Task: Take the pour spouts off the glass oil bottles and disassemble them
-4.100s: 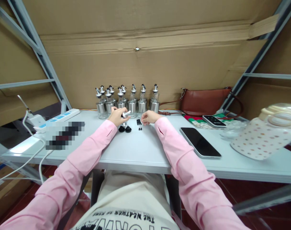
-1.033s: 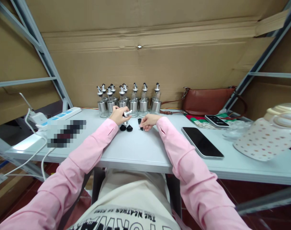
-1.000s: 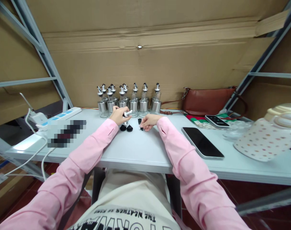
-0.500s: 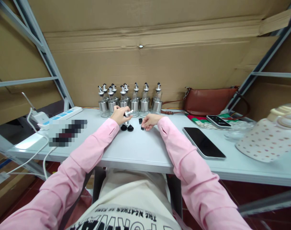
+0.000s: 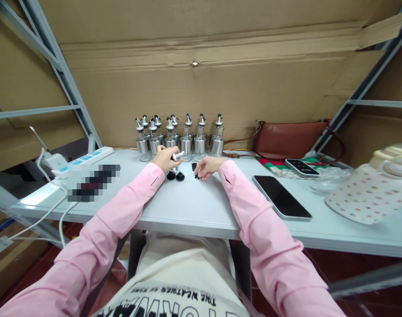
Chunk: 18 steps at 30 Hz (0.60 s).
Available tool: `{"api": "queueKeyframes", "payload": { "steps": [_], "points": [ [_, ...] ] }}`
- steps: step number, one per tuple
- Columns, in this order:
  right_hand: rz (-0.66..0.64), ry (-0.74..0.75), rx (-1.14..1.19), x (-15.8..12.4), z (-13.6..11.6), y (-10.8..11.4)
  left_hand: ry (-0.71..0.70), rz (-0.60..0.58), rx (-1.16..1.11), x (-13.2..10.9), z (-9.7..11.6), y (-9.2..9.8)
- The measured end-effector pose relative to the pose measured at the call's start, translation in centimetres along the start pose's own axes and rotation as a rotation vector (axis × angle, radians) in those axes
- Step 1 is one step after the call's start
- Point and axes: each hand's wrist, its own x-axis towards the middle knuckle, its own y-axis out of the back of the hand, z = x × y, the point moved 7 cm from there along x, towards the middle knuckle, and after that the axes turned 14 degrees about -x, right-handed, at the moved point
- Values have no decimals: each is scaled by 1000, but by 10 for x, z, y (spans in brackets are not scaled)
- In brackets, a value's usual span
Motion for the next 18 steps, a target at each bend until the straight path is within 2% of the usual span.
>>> {"api": "queueKeyframes", "payload": {
  "steps": [18],
  "points": [
    [57,-7,-84,3,-3,0,-11,3,0,0,-1,0]
  ]
}}
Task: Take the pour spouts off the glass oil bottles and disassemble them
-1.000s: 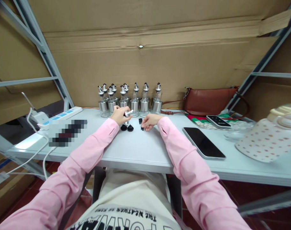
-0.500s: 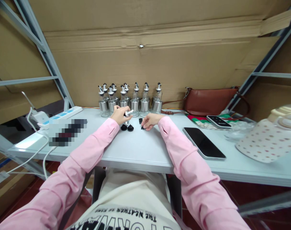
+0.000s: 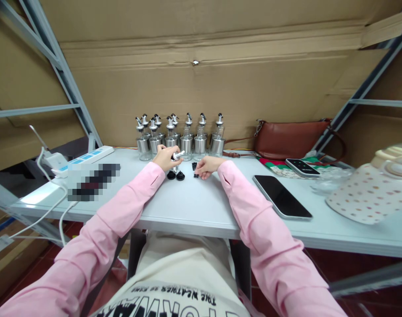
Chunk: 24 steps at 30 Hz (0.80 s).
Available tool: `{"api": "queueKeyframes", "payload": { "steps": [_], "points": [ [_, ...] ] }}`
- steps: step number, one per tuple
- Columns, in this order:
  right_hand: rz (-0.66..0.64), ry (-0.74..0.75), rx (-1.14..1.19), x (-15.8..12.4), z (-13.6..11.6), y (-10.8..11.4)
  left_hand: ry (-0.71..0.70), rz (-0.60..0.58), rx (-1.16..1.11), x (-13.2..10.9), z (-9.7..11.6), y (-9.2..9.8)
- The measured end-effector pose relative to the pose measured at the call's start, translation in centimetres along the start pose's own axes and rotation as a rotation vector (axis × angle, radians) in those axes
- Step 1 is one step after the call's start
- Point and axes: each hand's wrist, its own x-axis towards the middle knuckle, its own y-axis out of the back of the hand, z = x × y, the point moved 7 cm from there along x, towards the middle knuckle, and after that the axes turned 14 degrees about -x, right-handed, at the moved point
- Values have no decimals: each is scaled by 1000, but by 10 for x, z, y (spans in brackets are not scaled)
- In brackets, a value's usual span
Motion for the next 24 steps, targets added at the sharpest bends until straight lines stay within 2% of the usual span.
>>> {"api": "queueKeyframes", "payload": {
  "steps": [10,24],
  "points": [
    [18,40,-101,4,-2,-1,0,0,-8,0,-1,-1],
    [11,27,-44,5,2,-2,-7,3,6,0,-2,-3]
  ]
}}
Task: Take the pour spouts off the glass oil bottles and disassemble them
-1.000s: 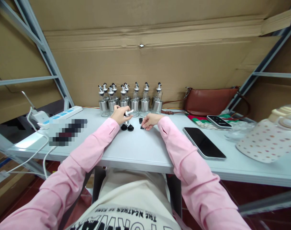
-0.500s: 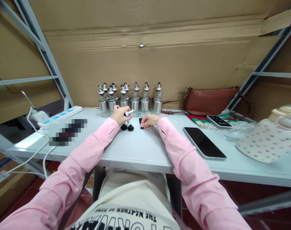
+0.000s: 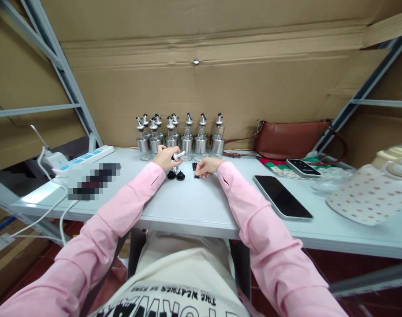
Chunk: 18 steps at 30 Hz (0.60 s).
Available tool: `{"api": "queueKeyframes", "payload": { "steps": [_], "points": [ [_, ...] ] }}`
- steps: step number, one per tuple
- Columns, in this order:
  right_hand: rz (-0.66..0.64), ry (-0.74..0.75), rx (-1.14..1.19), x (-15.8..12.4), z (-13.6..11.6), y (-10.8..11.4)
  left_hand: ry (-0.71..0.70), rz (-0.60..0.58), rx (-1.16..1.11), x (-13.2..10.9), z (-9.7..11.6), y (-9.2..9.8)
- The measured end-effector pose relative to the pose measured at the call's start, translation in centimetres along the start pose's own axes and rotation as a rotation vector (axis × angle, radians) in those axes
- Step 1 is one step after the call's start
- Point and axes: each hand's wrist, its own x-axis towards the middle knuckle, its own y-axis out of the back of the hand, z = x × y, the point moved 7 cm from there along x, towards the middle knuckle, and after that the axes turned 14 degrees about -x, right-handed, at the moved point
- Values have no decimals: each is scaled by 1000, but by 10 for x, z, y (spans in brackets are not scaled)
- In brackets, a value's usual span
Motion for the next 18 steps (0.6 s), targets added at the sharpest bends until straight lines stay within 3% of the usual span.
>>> {"api": "queueKeyframes", "payload": {
  "steps": [18],
  "points": [
    [2,33,-33,-6,-8,1,6,-6,4,0,2,2]
  ]
}}
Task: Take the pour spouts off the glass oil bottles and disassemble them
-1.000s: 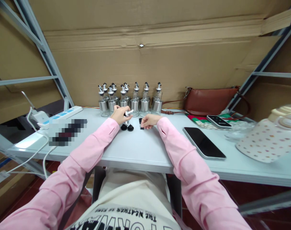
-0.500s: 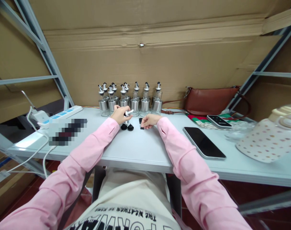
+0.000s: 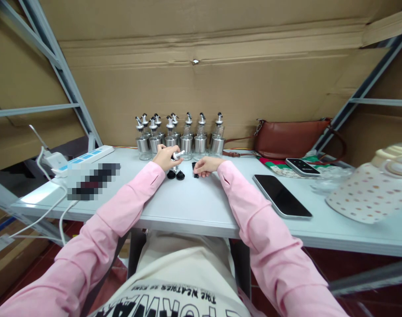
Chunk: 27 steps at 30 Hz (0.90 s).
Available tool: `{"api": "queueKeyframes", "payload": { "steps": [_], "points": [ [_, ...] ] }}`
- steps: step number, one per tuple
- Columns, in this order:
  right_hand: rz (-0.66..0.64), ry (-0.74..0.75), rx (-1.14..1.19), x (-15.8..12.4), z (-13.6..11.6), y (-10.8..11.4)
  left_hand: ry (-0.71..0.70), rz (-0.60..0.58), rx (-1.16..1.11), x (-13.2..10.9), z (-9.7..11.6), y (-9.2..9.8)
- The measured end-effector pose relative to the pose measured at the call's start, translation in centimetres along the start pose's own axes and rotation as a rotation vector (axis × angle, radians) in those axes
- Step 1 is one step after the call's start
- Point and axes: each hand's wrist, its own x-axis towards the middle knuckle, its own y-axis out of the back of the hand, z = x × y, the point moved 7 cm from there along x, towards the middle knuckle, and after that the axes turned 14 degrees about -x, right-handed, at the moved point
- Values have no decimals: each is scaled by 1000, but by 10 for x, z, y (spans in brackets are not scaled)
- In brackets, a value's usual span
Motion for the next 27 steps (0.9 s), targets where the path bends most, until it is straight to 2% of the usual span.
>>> {"api": "queueKeyframes", "payload": {
  "steps": [7,10,13,16,22,27],
  "points": [
    [52,-28,36,-3,-3,4,-12,9,-12,0,0,0],
    [214,27,95,-6,-13,16,-19,13,-14,0,0,0],
    [384,172,253,-12,-29,27,-19,7,-11,0,1,-1],
    [474,304,307,-17,-44,31,-18,-7,-10,0,2,-2],
    [533,372,286,-17,-53,29,-40,-11,-22,-1,5,-3],
    [527,377,346,-15,-52,27,-23,-39,-10,-1,7,-5]
  ]
}}
